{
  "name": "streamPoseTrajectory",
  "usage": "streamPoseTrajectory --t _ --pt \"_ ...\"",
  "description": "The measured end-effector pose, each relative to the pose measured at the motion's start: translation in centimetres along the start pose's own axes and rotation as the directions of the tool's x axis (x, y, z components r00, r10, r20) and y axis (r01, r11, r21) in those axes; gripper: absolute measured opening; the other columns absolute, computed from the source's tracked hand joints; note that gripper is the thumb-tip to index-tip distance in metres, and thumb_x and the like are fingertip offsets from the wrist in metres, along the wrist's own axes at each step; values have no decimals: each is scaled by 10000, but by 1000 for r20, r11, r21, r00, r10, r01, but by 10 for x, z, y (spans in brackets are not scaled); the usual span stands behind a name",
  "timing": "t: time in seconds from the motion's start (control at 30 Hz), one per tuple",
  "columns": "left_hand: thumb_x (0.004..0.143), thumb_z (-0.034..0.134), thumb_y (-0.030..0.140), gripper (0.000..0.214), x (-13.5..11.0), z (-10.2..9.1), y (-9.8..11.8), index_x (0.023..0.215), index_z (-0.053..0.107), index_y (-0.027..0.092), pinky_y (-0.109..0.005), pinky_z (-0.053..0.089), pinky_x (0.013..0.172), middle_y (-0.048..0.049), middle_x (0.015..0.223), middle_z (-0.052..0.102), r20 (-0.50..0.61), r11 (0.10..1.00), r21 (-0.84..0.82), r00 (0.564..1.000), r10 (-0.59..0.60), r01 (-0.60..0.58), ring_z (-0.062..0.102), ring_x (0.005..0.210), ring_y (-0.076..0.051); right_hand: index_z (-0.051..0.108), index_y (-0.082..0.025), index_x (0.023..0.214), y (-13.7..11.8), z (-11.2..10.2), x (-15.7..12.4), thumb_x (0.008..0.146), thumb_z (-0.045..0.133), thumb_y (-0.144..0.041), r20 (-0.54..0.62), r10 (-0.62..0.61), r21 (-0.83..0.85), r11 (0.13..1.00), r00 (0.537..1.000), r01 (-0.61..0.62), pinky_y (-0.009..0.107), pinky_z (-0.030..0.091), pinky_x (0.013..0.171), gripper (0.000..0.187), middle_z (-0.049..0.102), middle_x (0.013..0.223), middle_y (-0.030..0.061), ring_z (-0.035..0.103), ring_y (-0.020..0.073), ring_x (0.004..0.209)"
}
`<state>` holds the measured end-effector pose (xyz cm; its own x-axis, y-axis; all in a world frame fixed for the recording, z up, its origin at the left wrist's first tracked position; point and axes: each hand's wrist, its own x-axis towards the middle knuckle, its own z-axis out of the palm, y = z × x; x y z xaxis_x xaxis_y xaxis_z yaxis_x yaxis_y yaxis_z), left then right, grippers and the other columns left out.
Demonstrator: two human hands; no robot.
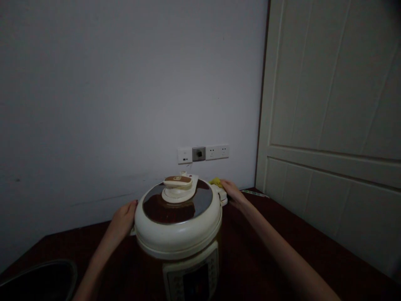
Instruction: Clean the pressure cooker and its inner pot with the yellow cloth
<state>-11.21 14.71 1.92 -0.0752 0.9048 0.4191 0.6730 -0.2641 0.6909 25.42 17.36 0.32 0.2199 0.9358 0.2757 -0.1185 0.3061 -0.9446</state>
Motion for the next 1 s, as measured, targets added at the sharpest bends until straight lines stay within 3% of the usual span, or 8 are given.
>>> streamPoseTrajectory --t 0.17,0.3,0.43,0.57,0.8,1.0 --pt "746 352 485 400 0 1 -1 680 622 197 -315 470 766 -59 744 689 -8 1000 6 1000 8 -8 631 790 -237 593 -171 774 4 -1 -24 609 631 -516 -178 -134 -19 991 975 132 260 433 566 385 638 704 14 547 144 609" --pt "745 359 467 383 -1 0 1 672 626 202 -318 473 763 -55 733 694 -6 1000 -3 1000 -3 3 633 785 -239 591 -170 783 2 -2 -52 645 638 -491 -246 -229 -73 973 942 218 263 435 621 352 618 735 17 541 157 679" --pt "747 353 462 385 -3 -1 4 690 637 208 -322 468 781 -61 781 704 -6 1000 3 1000 -31 31 635 816 -244 586 -176 896 3 -2 -73 689 632 -449 -231 -300 -137 952 926 274 283 459 681 345 637 872 51 577 180 775" --pt "740 356 464 384 -4 -2 6 695 640 210 -313 472 769 -54 776 706 7 1000 8 1000 -20 20 635 799 -239 585 -176 921 2 -5 -62 703 600 -460 -201 -327 -201 936 923 288 307 470 695 359 636 941 80 586 194 811" --pt "728 347 471 405 -2 -2 7 713 648 200 -307 472 776 -60 786 709 10 999 31 999 -37 37 636 848 -243 548 -192 677 -6 -7 -21 700 556 -513 -57 -316 -263 920 947 292 285 457 575 321 582 647 12 544 158 598" --pt "735 348 439 384 -2 -3 6 727 653 207 -323 471 790 -55 800 711 20 999 39 1000 10 -10 635 841 -241 587 -220 960 -7 1 -42 799 484 -492 16 -403 -297 872 915 390 316 427 858 333 631 989 37 568 183 936"
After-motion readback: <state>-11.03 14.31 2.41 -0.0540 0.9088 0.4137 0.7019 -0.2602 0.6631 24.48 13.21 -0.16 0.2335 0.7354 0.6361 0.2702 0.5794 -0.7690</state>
